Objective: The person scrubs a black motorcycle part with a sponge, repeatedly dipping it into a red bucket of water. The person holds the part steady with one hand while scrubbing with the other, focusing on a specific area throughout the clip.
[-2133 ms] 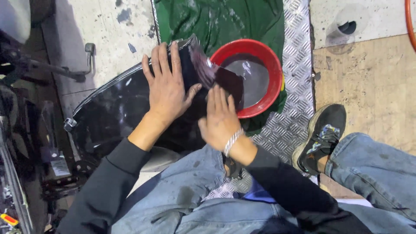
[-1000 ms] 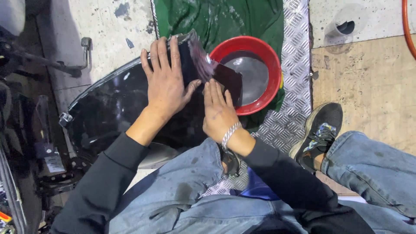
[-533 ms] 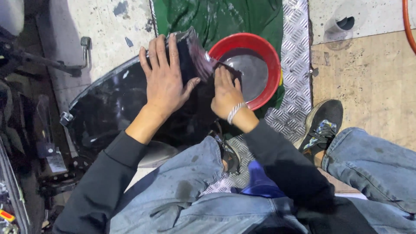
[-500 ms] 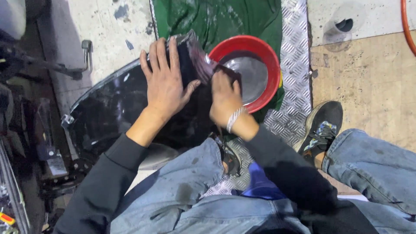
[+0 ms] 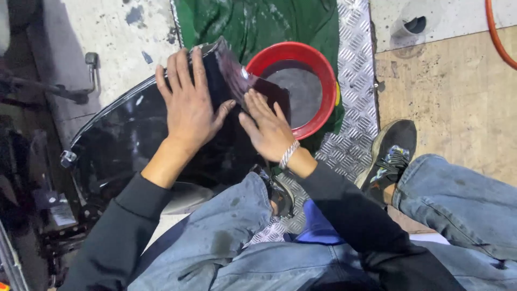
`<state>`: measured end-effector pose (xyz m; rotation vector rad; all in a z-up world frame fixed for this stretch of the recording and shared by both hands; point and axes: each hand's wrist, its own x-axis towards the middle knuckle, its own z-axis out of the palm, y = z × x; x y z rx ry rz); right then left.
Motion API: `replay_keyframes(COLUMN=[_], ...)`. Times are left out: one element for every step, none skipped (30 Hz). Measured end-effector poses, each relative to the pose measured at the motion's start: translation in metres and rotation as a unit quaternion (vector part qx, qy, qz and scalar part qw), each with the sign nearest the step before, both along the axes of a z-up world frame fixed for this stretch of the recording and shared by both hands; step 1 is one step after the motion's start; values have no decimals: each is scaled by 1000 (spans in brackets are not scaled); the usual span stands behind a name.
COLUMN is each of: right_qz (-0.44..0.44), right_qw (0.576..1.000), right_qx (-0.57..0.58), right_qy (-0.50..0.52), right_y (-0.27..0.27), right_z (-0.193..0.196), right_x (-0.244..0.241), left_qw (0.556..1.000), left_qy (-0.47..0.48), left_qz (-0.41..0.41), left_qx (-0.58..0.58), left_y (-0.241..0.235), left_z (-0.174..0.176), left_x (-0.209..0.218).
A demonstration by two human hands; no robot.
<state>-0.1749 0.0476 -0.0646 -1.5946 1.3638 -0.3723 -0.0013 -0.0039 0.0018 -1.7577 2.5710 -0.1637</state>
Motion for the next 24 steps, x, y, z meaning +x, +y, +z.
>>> replay_keyframes(right_qz=[-3, -38, -73, -75, -62, -49, -52, -31, -10, -11, -17, -23, -24, -42, -60, -60, -51, -39, -37, -26, -16, -18, -28, -36], right_qw=[1000, 999, 996, 996, 996, 995, 995, 996, 996, 996, 997, 998, 998, 994, 985, 986, 990, 994, 994, 996, 997, 997, 996, 994], right_qx=[0, 20, 39, 37, 39, 39, 33, 4, -25, -22, -7, 7, 7, 67, 126, 123, 92, 63, 62, 31, 1, 2, 23, 44], right_qy=[2, 21, 41, 40, 59, 80, 81, 82, 82, 81, 73, 64, 62, 80, 97, 96, 89, 84, 85, 80, 74, 73, 80, 89], right_y=[-11, -21, -31, -31, -32, -37, -29, -10, 9, 4, -1, -6, -17, -28, -40, -29, -19, -6, 3, 16, 30, 18, 6, -6], right_z=[-20, -38, -56, -64, -72, -79, -60, -42, -26, -26, -26, -25, -40, -55, -69, -56, -44, -33, -27, -21, -14, -24, -34, -42], right_x=[-5, -8, -11, -13, -15, -18, -13, -8, -2, -5, -8, -11, -15, -20, -26, -22, -19, -16, -12, -8, -4, -9, -13, -18], left_qw=[1000, 1000, 1000, 1000, 1000, 1000, 1000, 1000, 1000, 1000, 1000, 1000, 1000, 1000, 1000, 1000, 1000, 1000, 1000, 1000, 1000, 1000, 1000, 1000], left_qy=[2, 0, -3, -3, -7, -9, -8, -6, -3, -4, -1, 0, -2, -2, -1, -2, -1, 1, 2, 1, 0, -1, -4, -5], left_qz=[-3, 1, 4, 2, 0, 0, -3, -1, 0, 0, 1, 2, 1, 0, -1, -1, -1, 3, 6, 3, 0, -2, -2, -1], left_qx=[0, 7, 14, 11, 5, -5, -11, -2, 7, 9, 12, 14, 14, 9, 4, 1, -1, -1, -2, 1, 5, 6, 6, 6], left_y=[0, 1, 2, 5, 6, 5, -2, 0, 2, 1, 1, 0, 2, 3, 4, 3, 3, 5, 1, 1, 1, 1, 1, 1], left_z=[-1, -1, 0, 0, 1, 1, 2, 1, -1, -2, -3, -2, -1, -1, -1, 0, 0, -1, -1, -1, -2, -3, -3, -3], left_x=[-2, -1, -1, -1, -1, -2, -1, 0, 1, 1, 1, 2, 2, 1, 1, 1, 1, 1, 1, 1, 1, 1, 1, 1])
